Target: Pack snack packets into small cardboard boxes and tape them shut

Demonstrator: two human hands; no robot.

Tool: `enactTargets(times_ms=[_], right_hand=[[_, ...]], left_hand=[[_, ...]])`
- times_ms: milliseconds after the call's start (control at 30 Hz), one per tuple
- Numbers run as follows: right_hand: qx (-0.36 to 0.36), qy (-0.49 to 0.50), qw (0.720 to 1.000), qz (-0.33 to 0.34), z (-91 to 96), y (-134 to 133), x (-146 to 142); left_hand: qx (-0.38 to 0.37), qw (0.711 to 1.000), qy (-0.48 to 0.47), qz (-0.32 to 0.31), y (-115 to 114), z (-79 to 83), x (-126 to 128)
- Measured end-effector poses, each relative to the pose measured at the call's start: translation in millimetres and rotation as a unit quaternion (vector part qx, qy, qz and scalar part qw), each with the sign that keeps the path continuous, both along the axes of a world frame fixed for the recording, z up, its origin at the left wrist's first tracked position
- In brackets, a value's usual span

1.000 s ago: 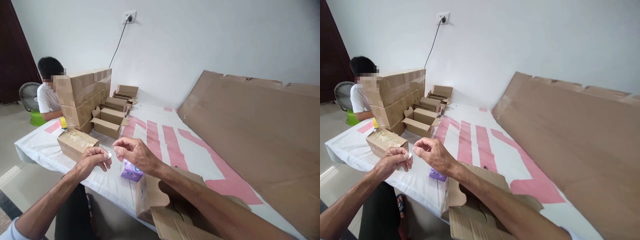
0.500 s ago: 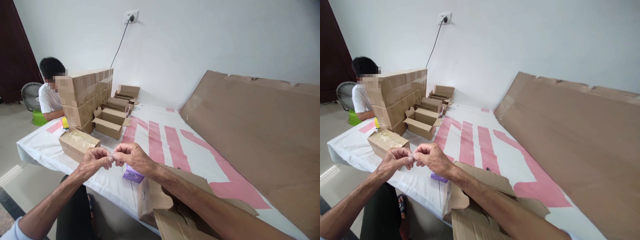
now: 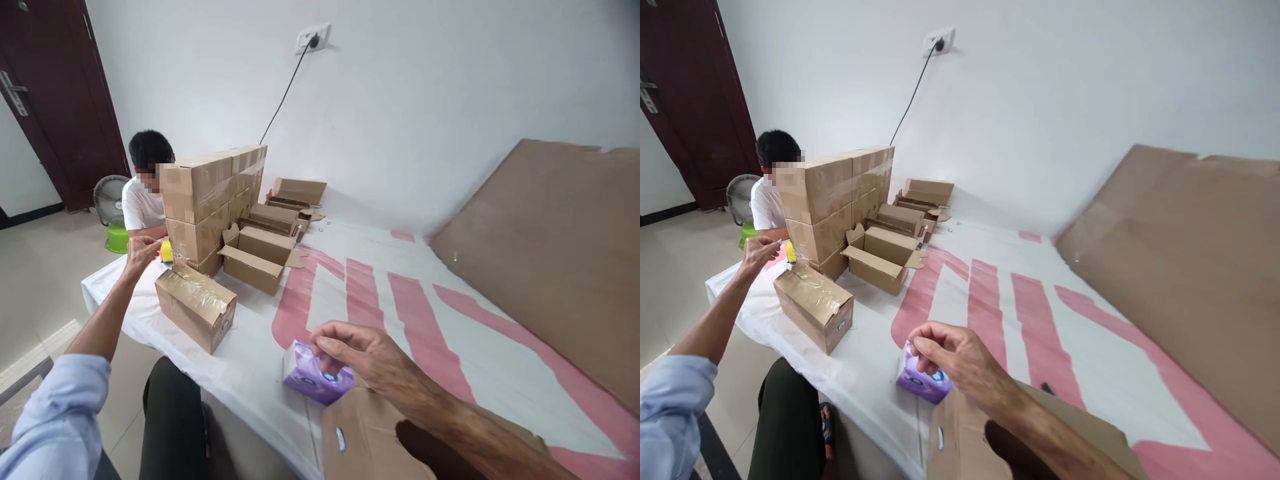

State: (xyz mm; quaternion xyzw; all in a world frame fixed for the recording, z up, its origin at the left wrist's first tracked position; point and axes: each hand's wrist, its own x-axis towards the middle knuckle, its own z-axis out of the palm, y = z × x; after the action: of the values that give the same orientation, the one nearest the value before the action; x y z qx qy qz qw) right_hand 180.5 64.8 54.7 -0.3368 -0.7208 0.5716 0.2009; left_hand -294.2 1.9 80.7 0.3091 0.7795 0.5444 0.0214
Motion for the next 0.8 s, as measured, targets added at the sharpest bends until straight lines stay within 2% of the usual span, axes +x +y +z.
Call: enactTargets(times_ms=[100, 233, 333, 500, 667, 800], right_hand=[[-0.006, -0.009, 1.0, -0.006, -12.3, 1, 9], [-0.018, -0.009, 0.999, -0.032, -25.1, 6, 21], [-0.015, -0.021, 0.998, -0.062, -23.1, 10, 31], [0.024, -0.021, 0.993, -0.112, -6.4, 26, 48], [0.067, -0.017, 0.987, -0.148, -6.4, 47, 64], [0.083, -0.036, 0.989, -0.119, -11.5, 46, 67]], left_hand=[[-0.007, 1.0, 0.005, 0.025, 32, 0.6, -30], [-0.019, 1.0, 0.02, 0.001, 58, 1.2, -37], [-0.035, 0.998, 0.023, -0.043, 60, 7.8, -29], [-0.042, 0.995, 0.026, -0.087, 52, 20.9, -18], [-0.045, 0.998, 0.03, -0.035, 65, 18.6, -23], [0.002, 1.0, -0.007, -0.003, 70, 17.8, -16]])
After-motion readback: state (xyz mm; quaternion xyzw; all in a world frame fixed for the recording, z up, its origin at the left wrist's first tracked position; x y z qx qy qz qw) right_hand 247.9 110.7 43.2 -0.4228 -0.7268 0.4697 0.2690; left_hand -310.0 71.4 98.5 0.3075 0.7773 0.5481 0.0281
